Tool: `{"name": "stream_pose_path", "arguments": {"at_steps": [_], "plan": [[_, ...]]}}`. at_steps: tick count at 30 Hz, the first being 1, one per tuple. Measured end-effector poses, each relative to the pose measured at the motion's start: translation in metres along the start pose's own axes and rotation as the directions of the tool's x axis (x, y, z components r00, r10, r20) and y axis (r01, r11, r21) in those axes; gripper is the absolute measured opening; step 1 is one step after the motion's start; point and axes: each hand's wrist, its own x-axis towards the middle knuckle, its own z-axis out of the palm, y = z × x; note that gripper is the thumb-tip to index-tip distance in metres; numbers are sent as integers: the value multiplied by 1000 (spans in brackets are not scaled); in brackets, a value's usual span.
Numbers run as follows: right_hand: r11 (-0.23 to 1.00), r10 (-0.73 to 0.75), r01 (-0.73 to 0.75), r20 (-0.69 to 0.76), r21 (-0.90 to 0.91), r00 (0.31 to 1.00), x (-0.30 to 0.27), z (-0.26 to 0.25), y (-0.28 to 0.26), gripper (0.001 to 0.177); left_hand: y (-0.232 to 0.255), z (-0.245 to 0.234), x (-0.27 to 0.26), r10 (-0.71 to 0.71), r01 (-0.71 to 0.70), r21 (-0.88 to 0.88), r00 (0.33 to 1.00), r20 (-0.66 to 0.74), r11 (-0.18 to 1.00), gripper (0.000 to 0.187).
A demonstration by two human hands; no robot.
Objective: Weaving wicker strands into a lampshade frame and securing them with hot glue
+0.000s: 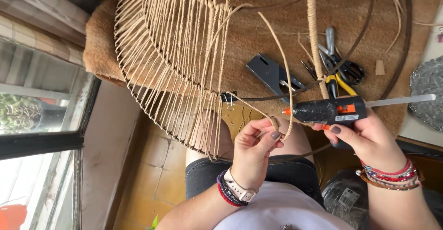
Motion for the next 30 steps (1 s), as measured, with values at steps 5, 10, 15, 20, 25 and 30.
{"name": "stream_pose_path", "arguments": {"at_steps": [5, 10, 15, 20, 25, 30], "plan": [[990, 13, 0, -92, 141, 996, -5, 13, 4, 37, -3, -1, 1, 38, -38, -1, 999, -16, 999, 22], [998, -16, 23, -117, 60, 993, -6, 22, 0, 32, 1, 2, -2, 37, -37, 38, 999, -10, 999, 23], [997, -7, 15, -125, 70, 992, -7, 25, 1, 27, -1, 0, -2, 34, -33, 36, 999, -18, 999, 24], [996, 1, 12, -146, 87, 989, -8, 26, 3, 25, -4, -2, -2, 36, -35, 26, 999, -20, 999, 23], [996, 13, 0, -148, 88, 989, -9, 26, 4, 23, -6, -3, -2, 28, -27, 35, 999, -26, 999, 23], [999, 4, 2, -141, 46, 990, -8, 26, 3, 25, -7, -4, -1, 33, -32, 30, 999, -28, 999, 23]]}}
